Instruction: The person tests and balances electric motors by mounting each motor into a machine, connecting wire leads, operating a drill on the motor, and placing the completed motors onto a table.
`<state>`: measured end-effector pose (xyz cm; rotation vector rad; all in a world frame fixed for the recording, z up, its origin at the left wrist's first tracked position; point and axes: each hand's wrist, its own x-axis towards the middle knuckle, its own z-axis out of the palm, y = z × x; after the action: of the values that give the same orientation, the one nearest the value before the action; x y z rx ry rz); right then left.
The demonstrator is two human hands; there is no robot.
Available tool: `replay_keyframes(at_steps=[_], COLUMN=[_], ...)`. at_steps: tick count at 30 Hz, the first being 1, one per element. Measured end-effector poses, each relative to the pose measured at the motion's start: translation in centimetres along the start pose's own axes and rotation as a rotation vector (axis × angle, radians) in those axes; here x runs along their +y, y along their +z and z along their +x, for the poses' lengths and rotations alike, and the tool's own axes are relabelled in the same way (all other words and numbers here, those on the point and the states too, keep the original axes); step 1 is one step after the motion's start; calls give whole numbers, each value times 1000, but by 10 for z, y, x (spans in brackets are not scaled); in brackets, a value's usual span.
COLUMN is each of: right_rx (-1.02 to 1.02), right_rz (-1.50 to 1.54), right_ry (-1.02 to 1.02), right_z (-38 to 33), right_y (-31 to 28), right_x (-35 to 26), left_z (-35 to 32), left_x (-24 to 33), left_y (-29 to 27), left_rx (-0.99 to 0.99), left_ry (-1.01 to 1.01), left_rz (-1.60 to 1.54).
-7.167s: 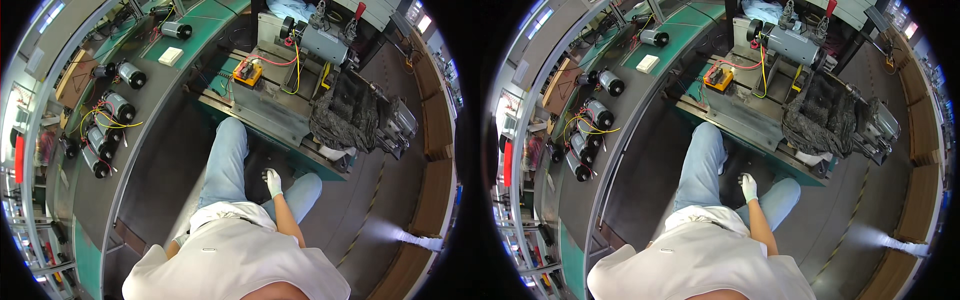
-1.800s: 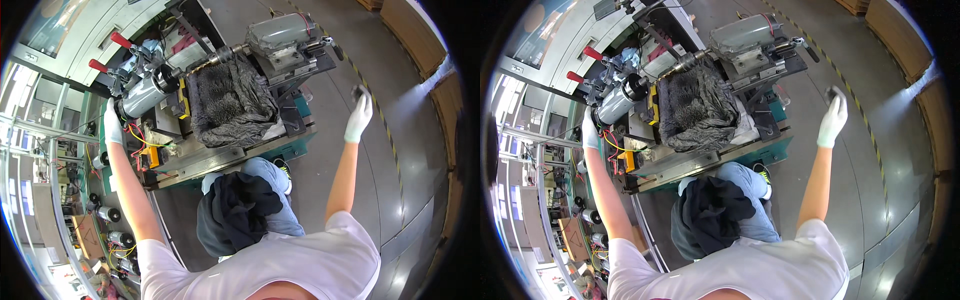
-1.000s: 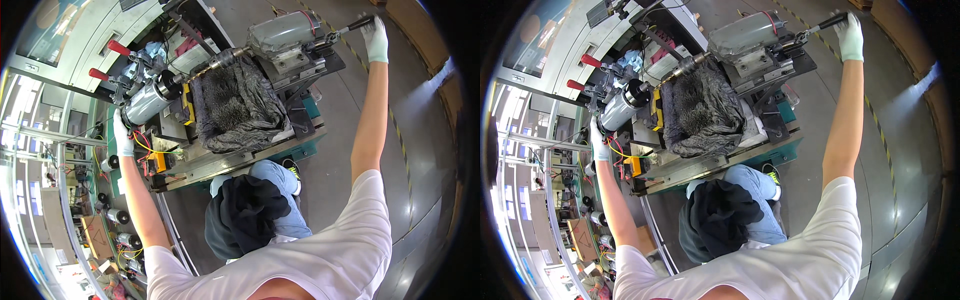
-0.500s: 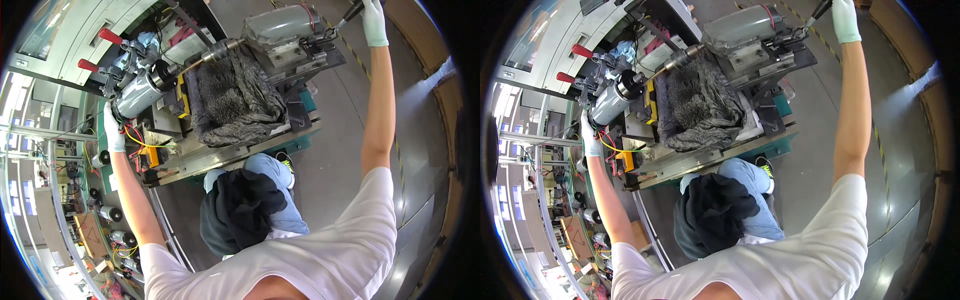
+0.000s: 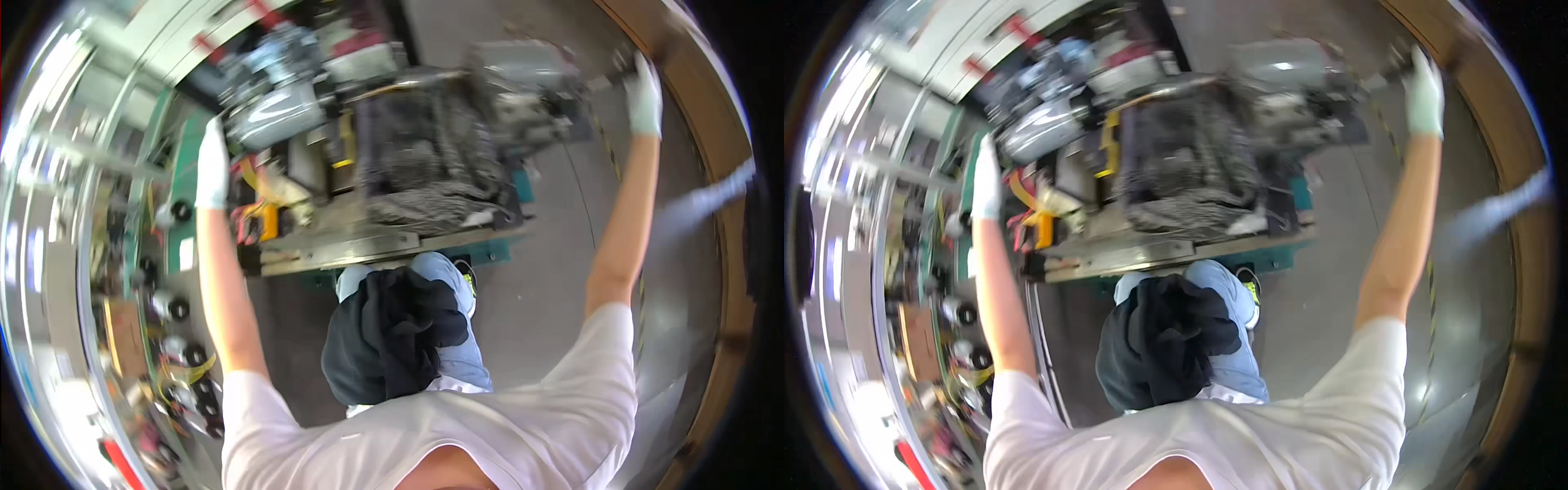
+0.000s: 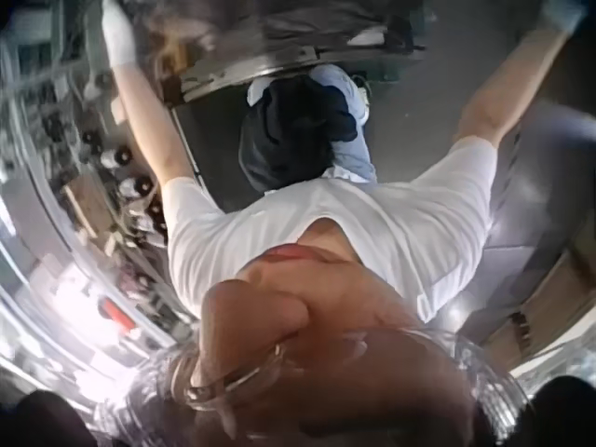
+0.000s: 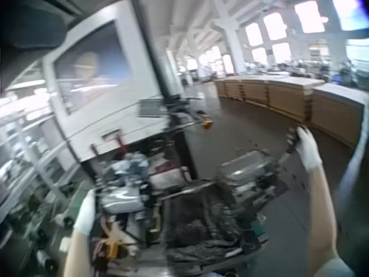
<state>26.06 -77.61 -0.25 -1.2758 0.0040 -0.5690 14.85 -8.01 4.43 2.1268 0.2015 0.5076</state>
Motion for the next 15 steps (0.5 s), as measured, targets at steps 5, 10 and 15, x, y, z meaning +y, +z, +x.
replay_keyframes(at_steps=[5, 10, 15], right_rx=[-18, 102, 298], right_rz=[-702, -11, -415], right_ry=[-64, 394, 737], right_z=[-69, -279, -449], right_y=[-200, -198, -214], right_x=[88, 147, 164], left_z=[-30, -105, -115], left_x=[-109, -260, -320], left_y=[-72, -228, -272], left_rx=[457, 659, 390], left_ry=[208, -85, 129], left_rz=[337, 1286, 1046])
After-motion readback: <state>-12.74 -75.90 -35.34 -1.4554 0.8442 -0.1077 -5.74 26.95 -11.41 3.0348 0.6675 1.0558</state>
